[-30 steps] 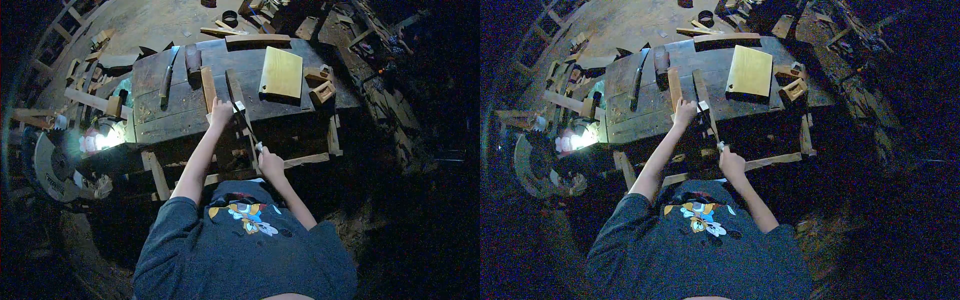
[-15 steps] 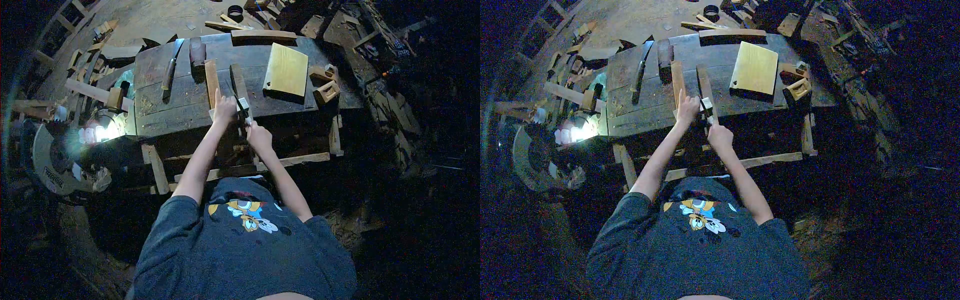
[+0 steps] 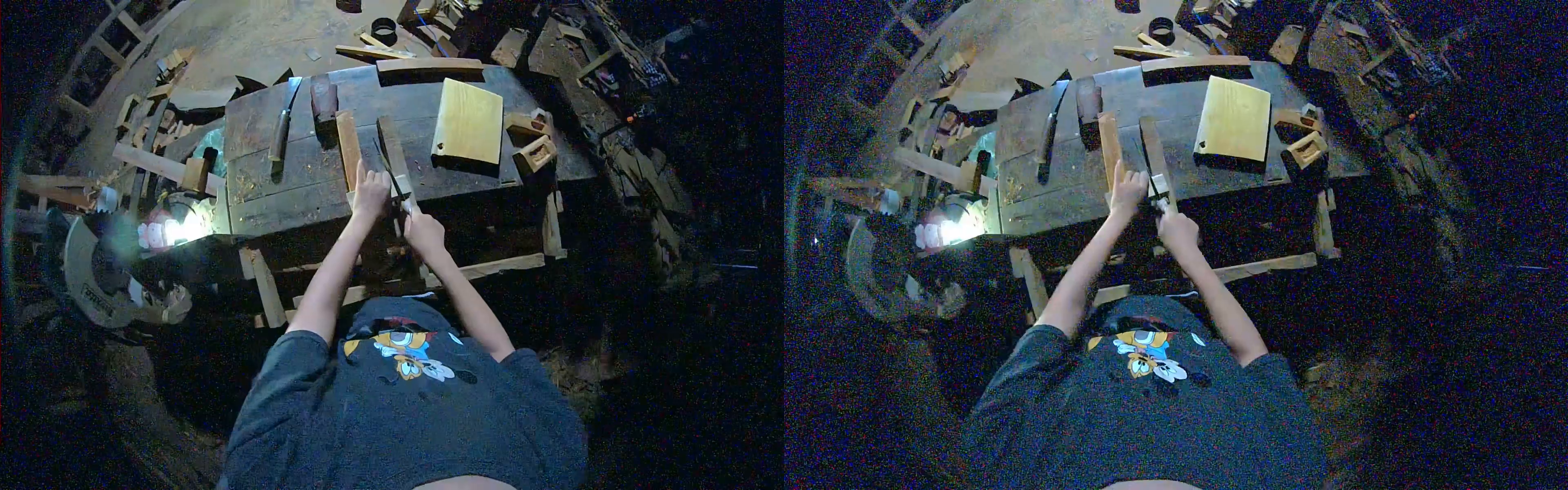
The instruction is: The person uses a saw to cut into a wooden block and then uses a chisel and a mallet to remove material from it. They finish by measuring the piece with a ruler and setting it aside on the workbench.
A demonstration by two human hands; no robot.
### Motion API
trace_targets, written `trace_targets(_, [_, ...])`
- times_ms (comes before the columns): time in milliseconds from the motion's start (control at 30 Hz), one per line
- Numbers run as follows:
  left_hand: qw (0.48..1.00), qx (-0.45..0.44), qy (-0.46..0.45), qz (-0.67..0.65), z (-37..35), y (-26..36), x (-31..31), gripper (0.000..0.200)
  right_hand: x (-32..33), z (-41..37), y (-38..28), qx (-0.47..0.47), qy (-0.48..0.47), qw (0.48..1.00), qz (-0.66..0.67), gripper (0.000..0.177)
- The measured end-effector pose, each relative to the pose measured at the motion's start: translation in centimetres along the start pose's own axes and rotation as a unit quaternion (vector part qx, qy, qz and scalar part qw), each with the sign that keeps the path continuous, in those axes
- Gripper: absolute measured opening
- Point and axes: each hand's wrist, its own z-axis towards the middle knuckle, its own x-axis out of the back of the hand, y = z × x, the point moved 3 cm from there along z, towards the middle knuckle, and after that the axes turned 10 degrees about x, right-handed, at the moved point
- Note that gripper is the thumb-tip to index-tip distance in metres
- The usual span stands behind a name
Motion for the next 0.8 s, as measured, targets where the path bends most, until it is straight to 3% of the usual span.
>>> trace_targets(200, [0.998,0.032,-0.033,-0.039,0.6,-0.3,0.4,0.005,2.6,-8.4,1.2,-0.073,-0.04,0.996,0.044,0.018])
trace_targets(333, [0.999,-0.043,-0.028,-0.003,0.4,0.3,-0.1,0.007,3.8,-10.8,0.8,-0.079,-0.023,0.993,0.088,0.017])
trace_targets(433, [0.995,-0.051,-0.082,-0.039,0.6,-0.3,-0.4,0.014,3.0,-11.0,0.2,-0.091,0.008,0.987,0.131,0.015])
trace_targets(500, [0.92,-0.054,-0.329,-0.205,1.6,-1.6,-1.8,0.04,3.6,-10.9,0.0,-0.096,0.044,0.983,0.153,0.015])
trace_targets(533, [0.93,-0.06,-0.283,-0.227,2.0,-2.4,-1.9,0.052,4.1,-11.0,-0.1,-0.096,0.074,0.978,0.169,0.014])
trace_targets(600, [0.864,0.031,-0.355,-0.356,3.2,-4.3,-3.2,0.048,4.9,-11.0,0.4,-0.098,0.092,0.973,0.186,0.013])
trace_targets(633, [0.834,0.06,-0.345,-0.426,3.8,-4.6,-0.2,0.045,5.3,-10.9,0.7,-0.1,0.111,0.969,0.197,0.013])
trace_targets(667, [0.828,0.079,-0.381,-0.403,4.3,-5.1,0.7,0.047,5.5,-10.8,1.0,-0.1,0.13,0.964,0.208,0.013])
trace_targets(733, [0.897,0.07,-0.267,-0.344,4.7,-5.9,1.2,0.054,5.6,-10.1,1.3,-0.06,0.166,0.962,0.207,0.013])
trace_targets(800, [0.919,-0.005,-0.222,-0.326,5.2,-5.4,0.0,0.058,5.2,-9.5,1.5,-0.047,0.145,0.975,0.159,0.013])
